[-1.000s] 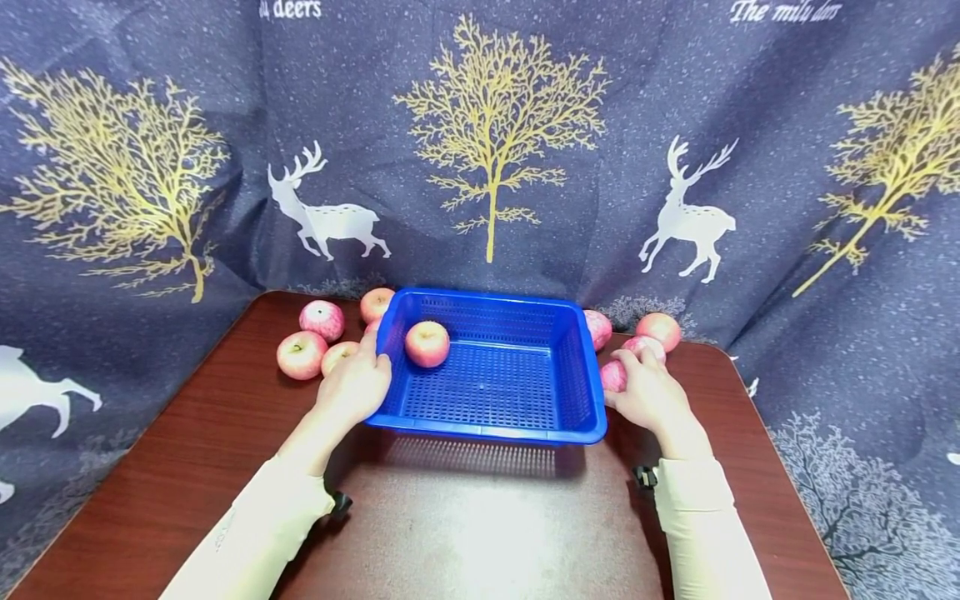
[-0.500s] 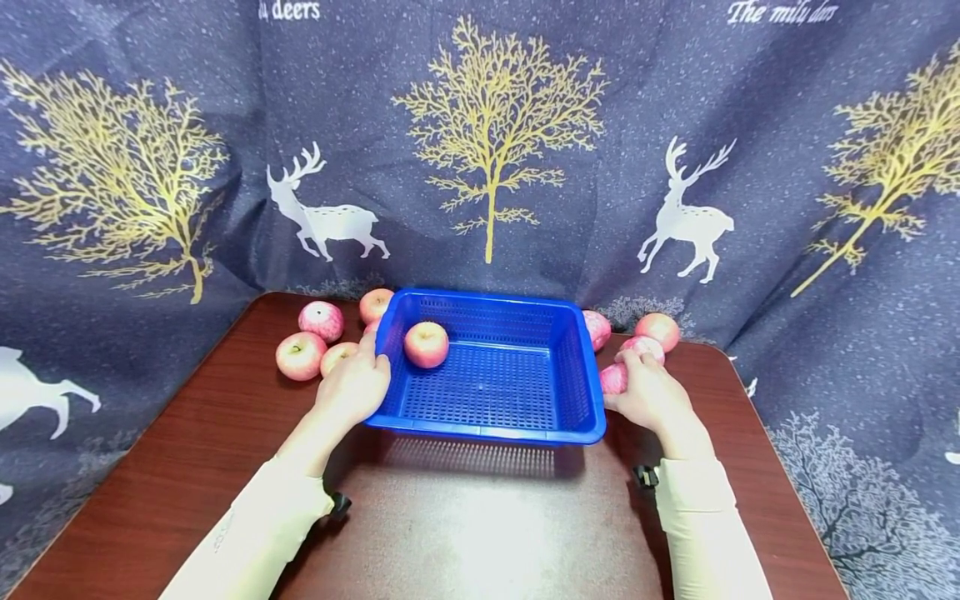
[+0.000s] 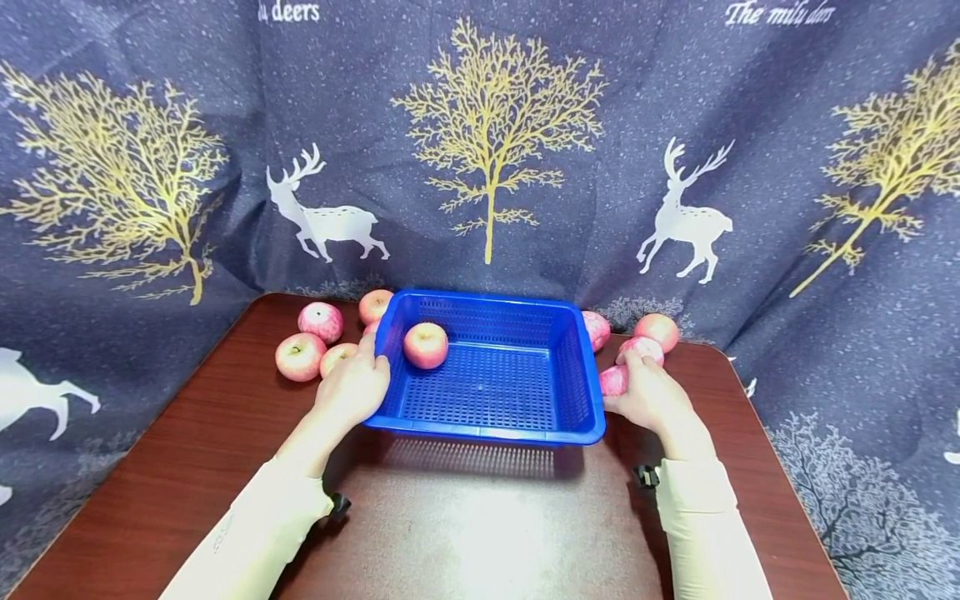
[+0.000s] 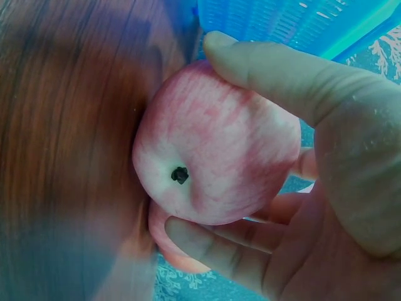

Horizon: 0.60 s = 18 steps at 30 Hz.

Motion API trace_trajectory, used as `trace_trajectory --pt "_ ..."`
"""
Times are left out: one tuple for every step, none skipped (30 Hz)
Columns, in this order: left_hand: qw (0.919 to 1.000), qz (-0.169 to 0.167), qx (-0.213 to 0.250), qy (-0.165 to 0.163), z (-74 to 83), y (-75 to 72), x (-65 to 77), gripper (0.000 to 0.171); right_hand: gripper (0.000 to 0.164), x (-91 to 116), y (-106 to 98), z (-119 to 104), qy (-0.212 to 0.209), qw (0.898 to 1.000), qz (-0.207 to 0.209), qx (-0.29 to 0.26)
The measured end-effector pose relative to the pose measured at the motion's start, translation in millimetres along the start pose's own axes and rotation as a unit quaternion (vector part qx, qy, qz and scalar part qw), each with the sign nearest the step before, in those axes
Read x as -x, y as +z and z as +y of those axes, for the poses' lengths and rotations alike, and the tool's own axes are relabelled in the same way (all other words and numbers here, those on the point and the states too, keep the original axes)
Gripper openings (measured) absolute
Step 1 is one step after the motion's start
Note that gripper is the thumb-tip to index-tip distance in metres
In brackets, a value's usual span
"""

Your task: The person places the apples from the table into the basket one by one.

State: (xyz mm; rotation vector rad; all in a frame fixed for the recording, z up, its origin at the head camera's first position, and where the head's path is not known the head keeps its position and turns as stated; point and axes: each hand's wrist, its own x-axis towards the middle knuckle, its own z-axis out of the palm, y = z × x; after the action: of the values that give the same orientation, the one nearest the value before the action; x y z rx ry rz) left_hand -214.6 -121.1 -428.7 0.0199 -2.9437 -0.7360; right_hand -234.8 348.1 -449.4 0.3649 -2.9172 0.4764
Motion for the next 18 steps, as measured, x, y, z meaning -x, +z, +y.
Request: trace_trajectory --pt "1.0 0.001 0.001 -0.001 0.0 0.2 -0.1 0.057 0.07 0.2 -0.1 0.2 0.0 1.0 0.0 0.0" --pt "1.0 0.001 0.001 -0.001 0.0 0.3 -0.1 0.057 0.07 0.4 -0.1 0.5 0.0 1.0 -0.001 0.0" --pt "1.0 0.001 0.002 -0.002 0.1 0.3 -0.1 0.057 0.069 0.3 0.1 1.0 -0.002 1.0 -0.001 0.0" --pt "1.0 0.001 0.002 -0.002 0.0 0.6 0.0 0.058 0.068 0.4 0.1 1.0 -0.003 1.0 -0.001 0.0" --pt "1.0 0.001 0.003 -0.003 0.0 0.6 0.0 0.058 0.067 0.5 0.1 0.7 -0.005 1.0 -0.001 -0.001" --pt "1.0 0.001 0.003 -0.004 0.3 0.6 0.1 0.058 0.067 0.6 0.0 0.6 -0.005 1.0 -0.002 -0.002" --pt "1.0 0.001 0.003 -0.004 0.3 0.6 0.3 0.058 0.066 0.6 0.0 0.5 -0.005 1.0 -0.002 -0.003" --pt "1.0 0.0 0.003 -0.003 0.2 0.6 0.1 0.057 0.066 0.6 -0.1 0.4 -0.006 1.0 -0.002 -0.005" --pt "1.0 -0.002 0.003 -0.003 0.0 0.7 -0.1 0.057 0.065 0.6 -0.3 0.1 -0.007 1.0 -0.003 -0.007" --pt "1.0 -0.003 0.002 -0.003 -0.3 0.8 -0.3 0.057 0.065 0.7 -0.5 -0.2 -0.006 1.0 -0.004 -0.01" --pt "1.0 -0.004 0.002 -0.002 -0.5 0.9 -0.5 0.056 0.065 0.8 -0.7 -0.3 -0.005 1.0 -0.006 -0.011" --pt "1.0 -0.004 0.002 -0.002 -0.8 1.1 -0.8 0.056 0.066 1.0 -1.0 -0.6 -0.003 1.0 -0.008 -0.014" --pt "1.0 -0.005 0.001 -0.001 -1.1 1.3 -1.2 0.056 0.066 1.1 -1.2 -0.7 -0.002 1.0 -0.01 -0.016" --pt "1.0 -0.006 0.001 0.0 -1.4 1.5 -1.6 0.055 0.067 1.3 -1.6 -0.9 0.0 1.0 -0.011 -0.018" --pt "1.0 -0.005 0.001 0.0 -1.4 1.5 -1.7 0.055 0.067 1.4 -1.9 -1.1 0.001 1.0 -0.013 -0.02" --pt "1.0 -0.004 0.001 0.001 -1.3 1.4 -1.8 0.055 0.069 1.5 -2.3 -1.1 0.003 1.0 -0.015 -0.021" --pt "1.0 -0.004 0.0 0.001 -1.2 1.5 -1.9 0.055 0.07 1.7 -2.8 -1.3 0.005 1.0 -0.017 -0.021" --pt "1.0 -0.004 0.0 0.001 -1.2 1.6 -1.9 0.055 0.071 1.9 -3.4 -1.6 0.006 1.0 -0.019 -0.021"
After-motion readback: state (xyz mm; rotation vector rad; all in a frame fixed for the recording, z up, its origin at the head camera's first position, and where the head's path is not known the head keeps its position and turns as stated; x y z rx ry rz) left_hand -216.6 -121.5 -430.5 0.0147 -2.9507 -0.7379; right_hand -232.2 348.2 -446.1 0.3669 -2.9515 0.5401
